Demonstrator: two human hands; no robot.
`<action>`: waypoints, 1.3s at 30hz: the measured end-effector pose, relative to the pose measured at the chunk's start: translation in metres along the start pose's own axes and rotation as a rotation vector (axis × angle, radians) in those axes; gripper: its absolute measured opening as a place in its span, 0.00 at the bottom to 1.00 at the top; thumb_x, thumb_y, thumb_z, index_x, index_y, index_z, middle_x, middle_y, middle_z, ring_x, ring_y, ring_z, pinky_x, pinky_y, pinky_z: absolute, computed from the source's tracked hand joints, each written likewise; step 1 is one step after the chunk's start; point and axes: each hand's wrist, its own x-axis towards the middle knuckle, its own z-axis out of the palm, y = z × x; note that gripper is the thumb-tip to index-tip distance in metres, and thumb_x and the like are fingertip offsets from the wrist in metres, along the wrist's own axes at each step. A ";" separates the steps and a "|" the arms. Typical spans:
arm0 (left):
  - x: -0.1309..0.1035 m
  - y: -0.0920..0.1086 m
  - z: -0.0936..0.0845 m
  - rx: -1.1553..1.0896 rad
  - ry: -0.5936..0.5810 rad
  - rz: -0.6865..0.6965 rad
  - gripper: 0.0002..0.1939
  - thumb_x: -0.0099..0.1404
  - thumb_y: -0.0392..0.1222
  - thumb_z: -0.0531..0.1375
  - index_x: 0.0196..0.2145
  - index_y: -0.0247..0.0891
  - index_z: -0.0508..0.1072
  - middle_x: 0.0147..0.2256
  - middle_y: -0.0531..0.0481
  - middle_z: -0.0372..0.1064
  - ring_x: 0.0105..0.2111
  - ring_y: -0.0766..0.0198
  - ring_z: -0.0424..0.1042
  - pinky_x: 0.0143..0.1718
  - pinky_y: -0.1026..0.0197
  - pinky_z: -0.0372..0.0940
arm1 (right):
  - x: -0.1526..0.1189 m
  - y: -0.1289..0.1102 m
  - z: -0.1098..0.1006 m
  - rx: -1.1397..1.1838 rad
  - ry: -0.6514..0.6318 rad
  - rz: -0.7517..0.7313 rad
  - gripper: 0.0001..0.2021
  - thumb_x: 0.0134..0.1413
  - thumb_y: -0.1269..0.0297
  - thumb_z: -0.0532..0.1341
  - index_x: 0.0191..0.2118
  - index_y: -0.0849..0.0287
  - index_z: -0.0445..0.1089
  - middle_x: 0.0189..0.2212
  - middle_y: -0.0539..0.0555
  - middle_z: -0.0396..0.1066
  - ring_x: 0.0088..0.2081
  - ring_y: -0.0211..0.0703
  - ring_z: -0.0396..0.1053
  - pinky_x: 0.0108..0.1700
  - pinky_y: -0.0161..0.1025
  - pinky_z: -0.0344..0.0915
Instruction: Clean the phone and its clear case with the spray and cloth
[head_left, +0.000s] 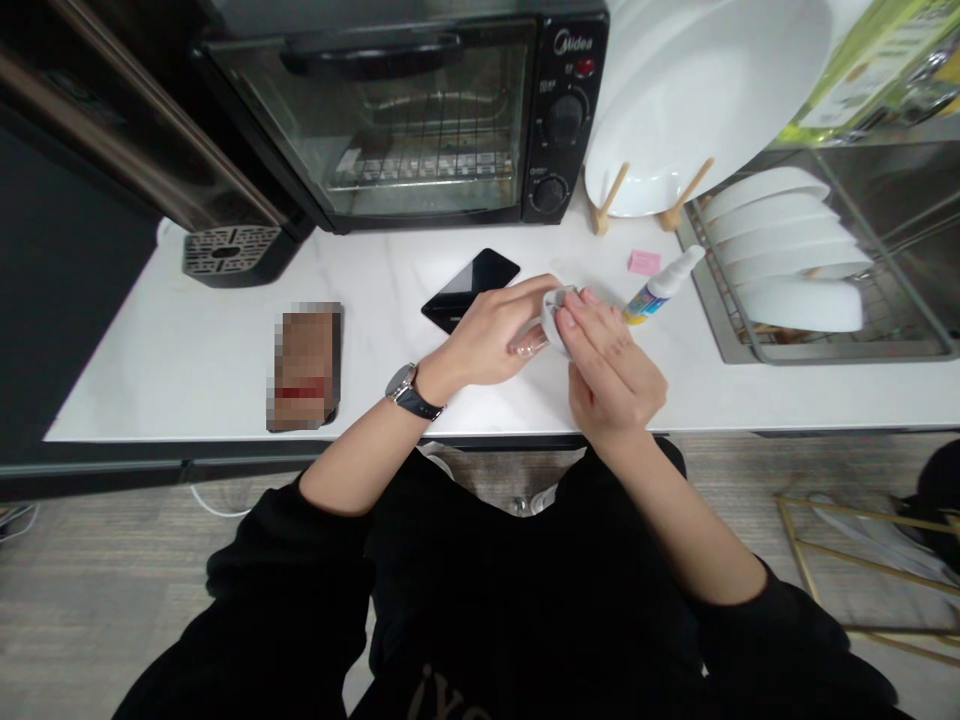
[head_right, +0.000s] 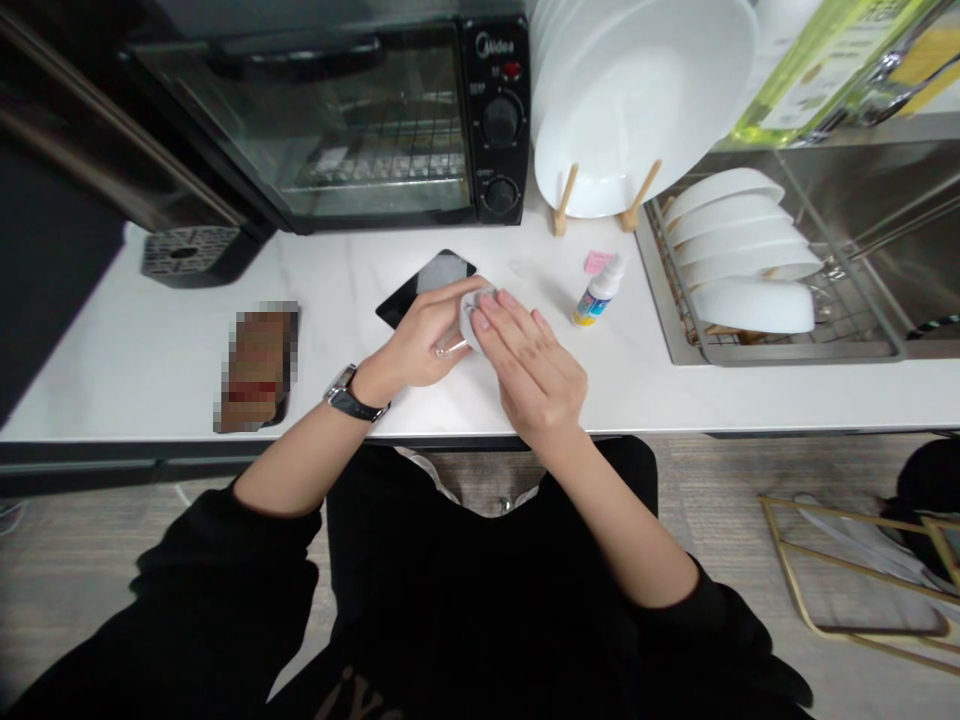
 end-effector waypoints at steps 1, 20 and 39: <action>0.000 0.002 -0.001 -0.015 -0.009 0.001 0.10 0.76 0.42 0.56 0.49 0.41 0.76 0.51 0.41 0.77 0.50 0.53 0.79 0.54 0.48 0.72 | -0.001 -0.003 0.001 0.014 0.002 -0.022 0.32 0.75 0.76 0.56 0.77 0.45 0.59 0.68 0.49 0.72 0.69 0.45 0.71 0.74 0.44 0.68; 0.001 -0.009 0.003 0.112 0.050 0.140 0.08 0.79 0.44 0.55 0.47 0.40 0.73 0.48 0.43 0.78 0.46 0.55 0.80 0.47 0.52 0.75 | 0.003 0.009 -0.003 -0.067 -0.016 0.012 0.33 0.76 0.75 0.55 0.76 0.37 0.58 0.69 0.44 0.72 0.68 0.43 0.72 0.74 0.44 0.67; 0.001 -0.009 -0.001 0.074 0.086 0.116 0.12 0.81 0.49 0.54 0.47 0.43 0.74 0.47 0.43 0.77 0.48 0.54 0.81 0.49 0.50 0.77 | 0.008 0.006 -0.002 0.039 -0.060 0.017 0.34 0.73 0.77 0.59 0.76 0.36 0.60 0.67 0.43 0.73 0.67 0.46 0.73 0.76 0.48 0.66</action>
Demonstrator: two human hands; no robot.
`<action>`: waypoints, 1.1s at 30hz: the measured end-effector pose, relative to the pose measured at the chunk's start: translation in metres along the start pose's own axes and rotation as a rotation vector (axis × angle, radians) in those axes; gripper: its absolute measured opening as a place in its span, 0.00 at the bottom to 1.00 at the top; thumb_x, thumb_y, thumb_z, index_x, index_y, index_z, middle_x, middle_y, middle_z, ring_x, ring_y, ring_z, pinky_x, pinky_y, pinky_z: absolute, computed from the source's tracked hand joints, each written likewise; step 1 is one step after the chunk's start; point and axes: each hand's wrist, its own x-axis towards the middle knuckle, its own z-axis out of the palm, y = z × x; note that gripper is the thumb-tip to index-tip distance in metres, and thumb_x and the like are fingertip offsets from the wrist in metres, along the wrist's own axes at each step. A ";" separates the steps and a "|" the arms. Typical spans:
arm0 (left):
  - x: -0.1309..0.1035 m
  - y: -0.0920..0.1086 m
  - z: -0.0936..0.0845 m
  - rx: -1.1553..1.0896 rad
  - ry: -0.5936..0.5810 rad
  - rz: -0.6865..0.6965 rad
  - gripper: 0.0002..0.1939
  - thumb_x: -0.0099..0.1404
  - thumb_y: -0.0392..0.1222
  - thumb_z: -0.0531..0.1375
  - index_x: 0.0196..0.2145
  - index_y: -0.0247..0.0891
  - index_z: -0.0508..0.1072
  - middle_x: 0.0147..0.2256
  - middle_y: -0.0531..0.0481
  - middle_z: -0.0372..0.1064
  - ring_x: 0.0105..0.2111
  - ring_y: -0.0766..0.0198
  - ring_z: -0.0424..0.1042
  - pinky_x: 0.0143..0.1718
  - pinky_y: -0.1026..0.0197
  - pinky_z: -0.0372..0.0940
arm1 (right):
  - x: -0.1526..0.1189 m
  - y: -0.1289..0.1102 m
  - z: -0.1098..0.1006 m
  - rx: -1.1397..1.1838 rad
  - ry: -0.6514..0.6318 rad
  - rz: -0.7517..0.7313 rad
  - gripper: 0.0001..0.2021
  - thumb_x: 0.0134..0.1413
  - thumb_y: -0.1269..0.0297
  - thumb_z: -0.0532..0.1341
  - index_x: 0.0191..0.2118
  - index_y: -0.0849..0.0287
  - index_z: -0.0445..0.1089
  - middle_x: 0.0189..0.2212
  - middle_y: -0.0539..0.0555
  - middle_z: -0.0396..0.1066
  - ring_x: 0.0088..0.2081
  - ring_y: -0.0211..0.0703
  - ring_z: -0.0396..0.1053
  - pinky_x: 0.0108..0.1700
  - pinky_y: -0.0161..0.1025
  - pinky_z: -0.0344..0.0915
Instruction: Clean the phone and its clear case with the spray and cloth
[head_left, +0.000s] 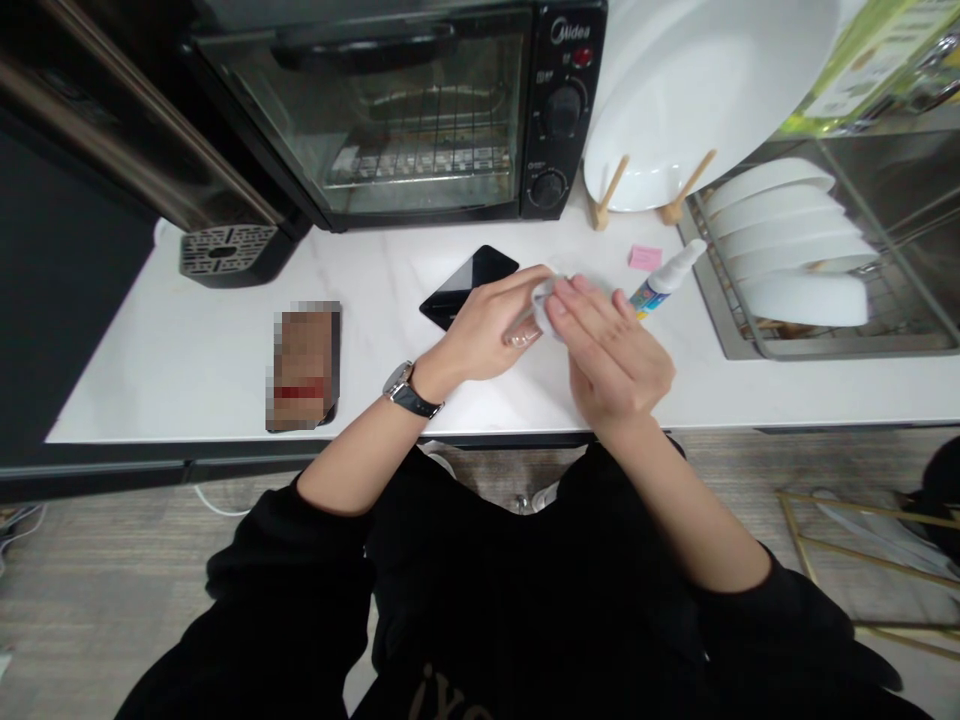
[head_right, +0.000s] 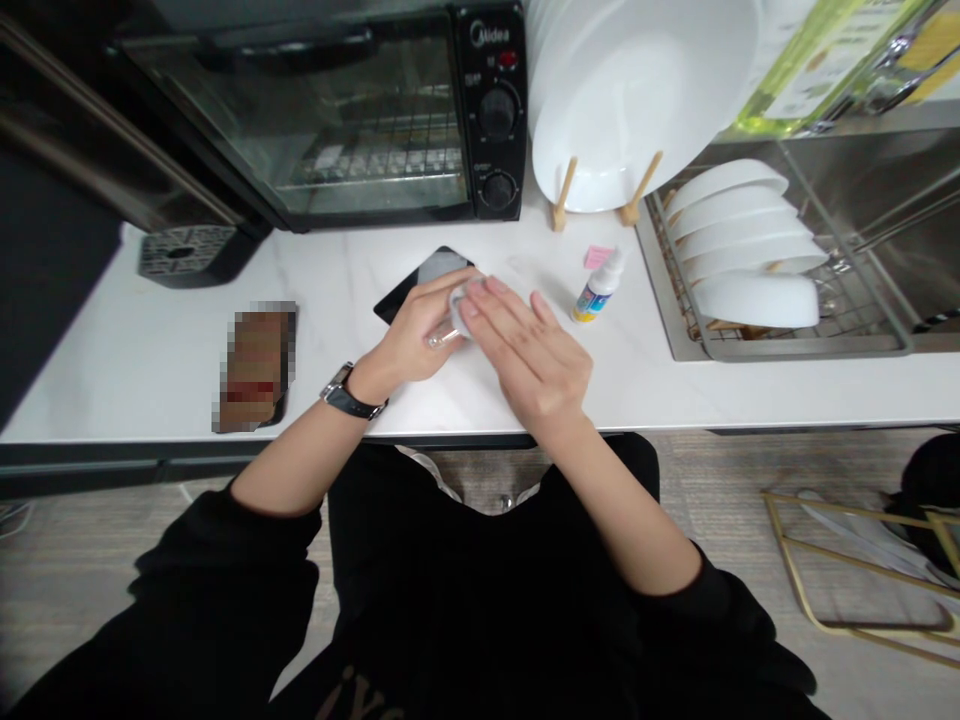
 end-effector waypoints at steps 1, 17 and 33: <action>0.000 -0.001 0.001 0.028 0.008 0.006 0.12 0.81 0.50 0.54 0.43 0.43 0.73 0.44 0.44 0.77 0.45 0.55 0.80 0.46 0.50 0.76 | 0.001 0.003 -0.002 -0.044 0.023 -0.001 0.34 0.74 0.78 0.58 0.75 0.38 0.60 0.68 0.44 0.73 0.67 0.45 0.73 0.75 0.48 0.67; 0.002 0.010 -0.005 -0.074 -0.073 -0.048 0.14 0.81 0.47 0.54 0.53 0.43 0.78 0.49 0.45 0.80 0.49 0.58 0.81 0.50 0.53 0.75 | -0.007 -0.027 0.013 0.111 -0.093 -0.017 0.33 0.75 0.74 0.58 0.76 0.34 0.58 0.66 0.40 0.74 0.65 0.47 0.75 0.73 0.48 0.70; -0.001 0.005 -0.004 -0.032 -0.037 -0.031 0.18 0.81 0.53 0.51 0.51 0.44 0.76 0.50 0.43 0.80 0.50 0.55 0.81 0.51 0.49 0.76 | 0.001 -0.022 0.010 0.004 0.017 -0.075 0.32 0.73 0.79 0.58 0.76 0.51 0.60 0.66 0.50 0.74 0.69 0.45 0.70 0.76 0.42 0.63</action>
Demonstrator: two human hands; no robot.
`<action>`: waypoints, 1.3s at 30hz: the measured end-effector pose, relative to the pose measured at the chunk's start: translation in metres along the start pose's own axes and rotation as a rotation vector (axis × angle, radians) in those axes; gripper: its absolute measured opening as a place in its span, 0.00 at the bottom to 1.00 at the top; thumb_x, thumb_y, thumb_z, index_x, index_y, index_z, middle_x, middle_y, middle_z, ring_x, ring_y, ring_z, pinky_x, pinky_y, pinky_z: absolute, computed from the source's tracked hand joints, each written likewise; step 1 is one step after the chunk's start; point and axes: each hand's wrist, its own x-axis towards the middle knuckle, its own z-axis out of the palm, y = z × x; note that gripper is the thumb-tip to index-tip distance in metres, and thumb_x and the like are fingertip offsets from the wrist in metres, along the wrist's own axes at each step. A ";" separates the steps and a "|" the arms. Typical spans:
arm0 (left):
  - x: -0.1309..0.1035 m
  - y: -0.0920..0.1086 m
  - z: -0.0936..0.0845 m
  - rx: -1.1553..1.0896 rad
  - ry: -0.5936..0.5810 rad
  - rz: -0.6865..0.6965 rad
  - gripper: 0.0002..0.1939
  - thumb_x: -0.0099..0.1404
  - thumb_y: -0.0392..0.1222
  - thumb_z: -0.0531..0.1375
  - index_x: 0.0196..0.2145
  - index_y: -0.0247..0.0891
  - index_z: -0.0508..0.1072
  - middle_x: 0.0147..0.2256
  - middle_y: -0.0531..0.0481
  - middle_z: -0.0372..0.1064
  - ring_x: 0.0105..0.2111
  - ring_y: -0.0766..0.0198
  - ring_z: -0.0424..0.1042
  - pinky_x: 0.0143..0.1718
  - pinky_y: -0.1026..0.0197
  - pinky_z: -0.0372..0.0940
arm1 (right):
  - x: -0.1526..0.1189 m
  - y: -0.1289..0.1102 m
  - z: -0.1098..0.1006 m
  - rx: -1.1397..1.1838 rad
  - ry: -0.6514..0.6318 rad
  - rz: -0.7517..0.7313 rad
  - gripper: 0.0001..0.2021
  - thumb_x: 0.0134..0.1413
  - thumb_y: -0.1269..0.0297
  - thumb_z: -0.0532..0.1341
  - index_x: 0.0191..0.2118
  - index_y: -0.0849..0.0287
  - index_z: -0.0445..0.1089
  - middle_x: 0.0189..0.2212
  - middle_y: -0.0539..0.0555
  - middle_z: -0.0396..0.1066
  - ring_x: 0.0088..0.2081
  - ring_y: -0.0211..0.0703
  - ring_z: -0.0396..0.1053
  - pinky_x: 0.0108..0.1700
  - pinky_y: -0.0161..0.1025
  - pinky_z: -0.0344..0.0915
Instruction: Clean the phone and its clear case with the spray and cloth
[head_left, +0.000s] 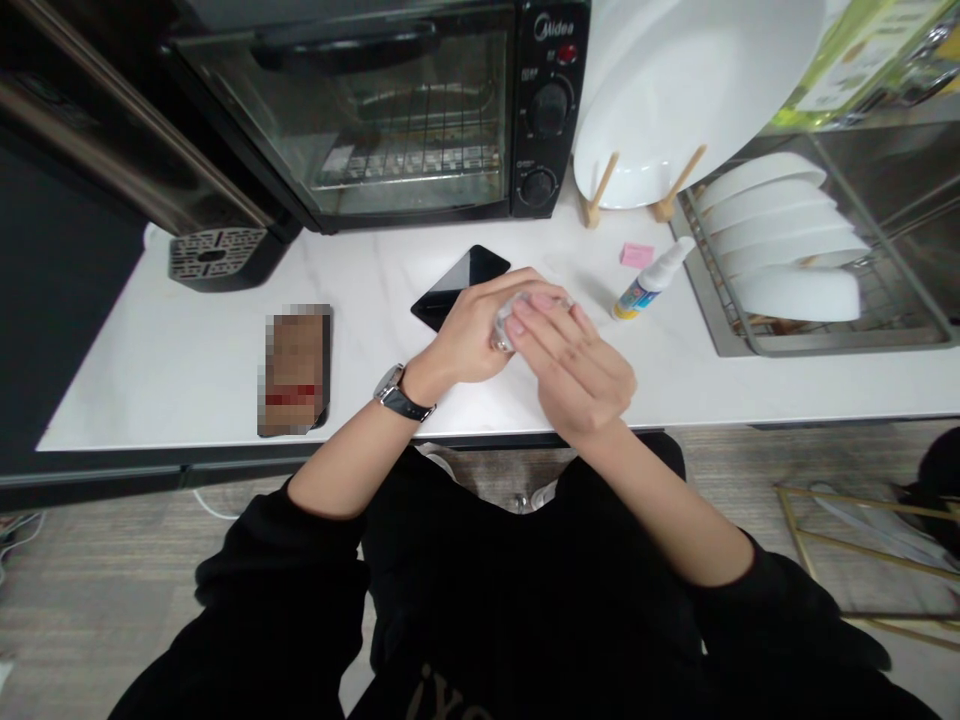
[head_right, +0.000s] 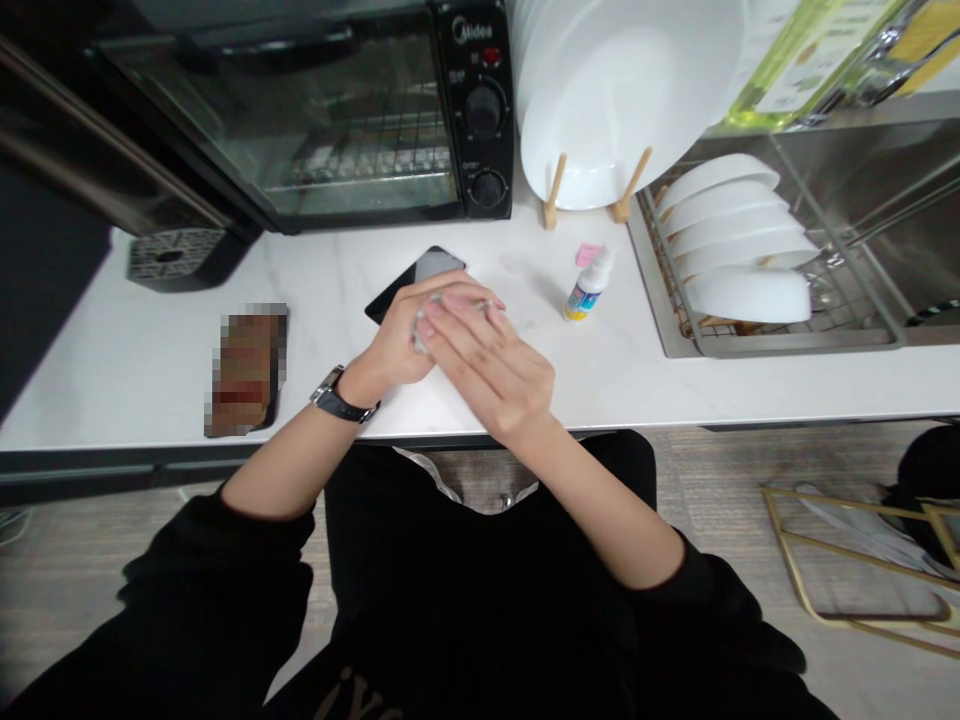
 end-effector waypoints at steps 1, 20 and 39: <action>0.000 0.001 -0.001 -0.012 -0.019 -0.011 0.16 0.81 0.50 0.52 0.53 0.45 0.77 0.51 0.44 0.80 0.50 0.56 0.81 0.52 0.51 0.76 | 0.002 -0.005 0.000 0.043 -0.053 0.001 0.31 0.73 0.78 0.58 0.75 0.49 0.62 0.66 0.48 0.74 0.69 0.44 0.70 0.76 0.42 0.63; -0.091 0.090 0.025 0.214 0.591 -0.456 0.04 0.73 0.36 0.66 0.45 0.41 0.78 0.48 0.47 0.84 0.57 0.55 0.82 0.64 0.45 0.75 | -0.040 0.021 -0.048 0.210 0.158 0.657 0.24 0.67 0.76 0.59 0.59 0.45 0.81 0.55 0.50 0.84 0.56 0.49 0.83 0.62 0.52 0.81; -0.091 0.082 0.044 0.262 0.341 -0.459 0.19 0.80 0.38 0.55 0.65 0.42 0.74 0.61 0.45 0.79 0.61 0.59 0.79 0.64 0.54 0.76 | -0.013 0.028 -0.028 0.220 -0.046 0.215 0.28 0.72 0.77 0.59 0.69 0.41 0.71 0.64 0.47 0.78 0.63 0.49 0.79 0.68 0.51 0.77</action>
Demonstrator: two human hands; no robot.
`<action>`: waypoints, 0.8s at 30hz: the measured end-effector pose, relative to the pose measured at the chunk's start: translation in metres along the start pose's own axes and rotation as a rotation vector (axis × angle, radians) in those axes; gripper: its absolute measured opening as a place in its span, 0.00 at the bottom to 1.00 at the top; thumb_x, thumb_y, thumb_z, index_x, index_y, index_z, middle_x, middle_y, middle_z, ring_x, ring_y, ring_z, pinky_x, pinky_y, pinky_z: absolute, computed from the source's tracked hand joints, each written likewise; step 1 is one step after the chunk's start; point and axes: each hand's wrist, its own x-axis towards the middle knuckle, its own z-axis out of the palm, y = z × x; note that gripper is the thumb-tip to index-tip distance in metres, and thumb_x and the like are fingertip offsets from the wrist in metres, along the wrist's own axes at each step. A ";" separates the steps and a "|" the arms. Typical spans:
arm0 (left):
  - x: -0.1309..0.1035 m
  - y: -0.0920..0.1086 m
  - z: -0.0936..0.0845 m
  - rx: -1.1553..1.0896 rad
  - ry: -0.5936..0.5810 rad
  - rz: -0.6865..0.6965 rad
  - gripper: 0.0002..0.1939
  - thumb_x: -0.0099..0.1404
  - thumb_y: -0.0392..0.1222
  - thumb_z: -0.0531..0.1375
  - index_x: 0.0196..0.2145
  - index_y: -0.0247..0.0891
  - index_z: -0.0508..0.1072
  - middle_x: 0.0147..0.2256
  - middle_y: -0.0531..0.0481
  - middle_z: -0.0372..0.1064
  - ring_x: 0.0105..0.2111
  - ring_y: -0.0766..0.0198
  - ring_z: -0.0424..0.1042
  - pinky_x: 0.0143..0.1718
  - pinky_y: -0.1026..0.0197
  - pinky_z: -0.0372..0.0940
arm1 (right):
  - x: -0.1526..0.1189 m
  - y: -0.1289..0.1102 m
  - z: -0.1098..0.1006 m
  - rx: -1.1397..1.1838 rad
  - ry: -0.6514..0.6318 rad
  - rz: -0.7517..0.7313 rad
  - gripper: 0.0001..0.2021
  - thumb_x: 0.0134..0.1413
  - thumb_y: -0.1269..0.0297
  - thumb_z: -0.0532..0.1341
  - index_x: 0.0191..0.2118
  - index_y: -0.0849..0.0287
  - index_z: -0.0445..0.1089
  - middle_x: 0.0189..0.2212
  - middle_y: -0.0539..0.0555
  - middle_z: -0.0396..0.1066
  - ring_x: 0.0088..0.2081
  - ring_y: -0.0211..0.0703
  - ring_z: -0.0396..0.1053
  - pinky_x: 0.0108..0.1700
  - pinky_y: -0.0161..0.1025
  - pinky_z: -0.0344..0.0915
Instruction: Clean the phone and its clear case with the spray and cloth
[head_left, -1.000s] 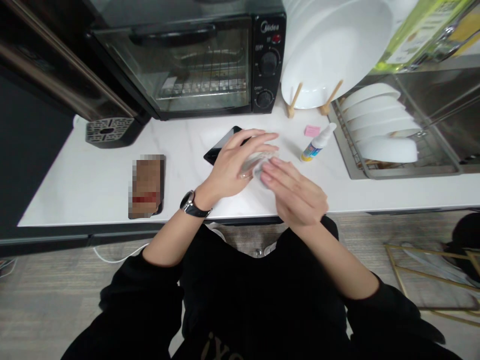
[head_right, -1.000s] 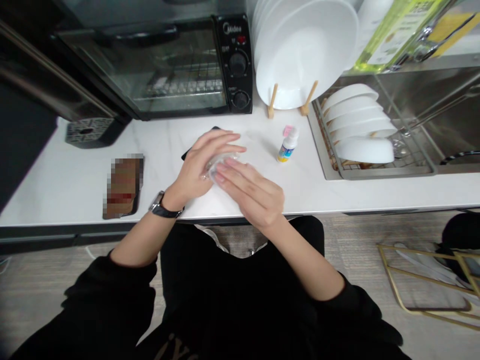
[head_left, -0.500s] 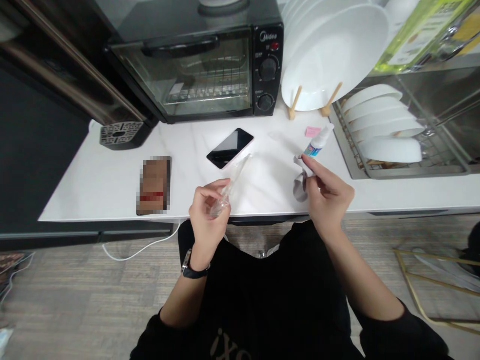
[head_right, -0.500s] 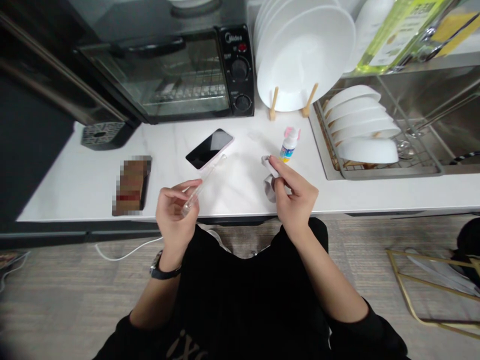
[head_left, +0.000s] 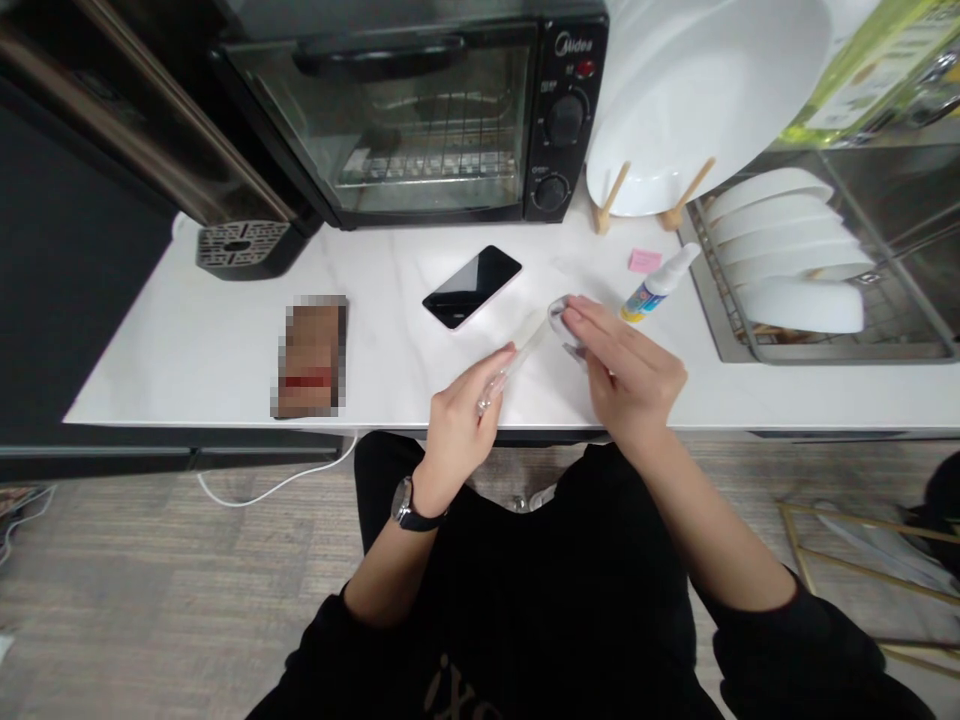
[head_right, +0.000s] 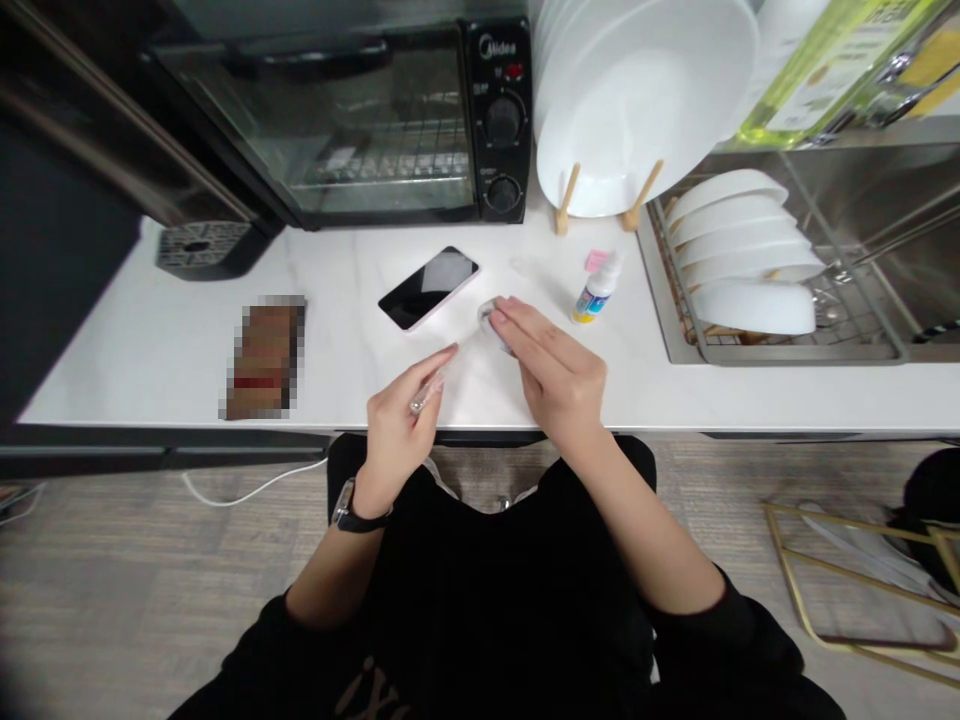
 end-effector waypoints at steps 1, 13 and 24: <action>-0.001 -0.002 0.000 -0.007 -0.014 0.001 0.20 0.81 0.38 0.56 0.66 0.43 0.73 0.62 0.46 0.79 0.61 0.59 0.80 0.64 0.55 0.77 | 0.000 0.004 0.001 -0.003 -0.013 -0.023 0.29 0.72 0.78 0.59 0.69 0.40 0.71 0.64 0.47 0.77 0.63 0.49 0.78 0.68 0.52 0.77; 0.000 -0.009 -0.001 0.086 0.002 0.063 0.18 0.80 0.38 0.52 0.58 0.37 0.79 0.48 0.44 0.85 0.46 0.58 0.86 0.49 0.59 0.81 | -0.003 -0.045 0.021 0.075 -0.326 -0.225 0.31 0.72 0.78 0.61 0.75 0.56 0.60 0.68 0.55 0.71 0.70 0.47 0.69 0.71 0.46 0.74; -0.001 -0.006 -0.003 -0.056 0.011 0.011 0.20 0.80 0.35 0.56 0.64 0.38 0.76 0.59 0.46 0.81 0.57 0.62 0.83 0.60 0.63 0.77 | 0.009 0.008 0.010 -0.055 -0.308 -0.139 0.33 0.74 0.81 0.56 0.77 0.47 0.58 0.70 0.52 0.70 0.71 0.48 0.69 0.72 0.52 0.73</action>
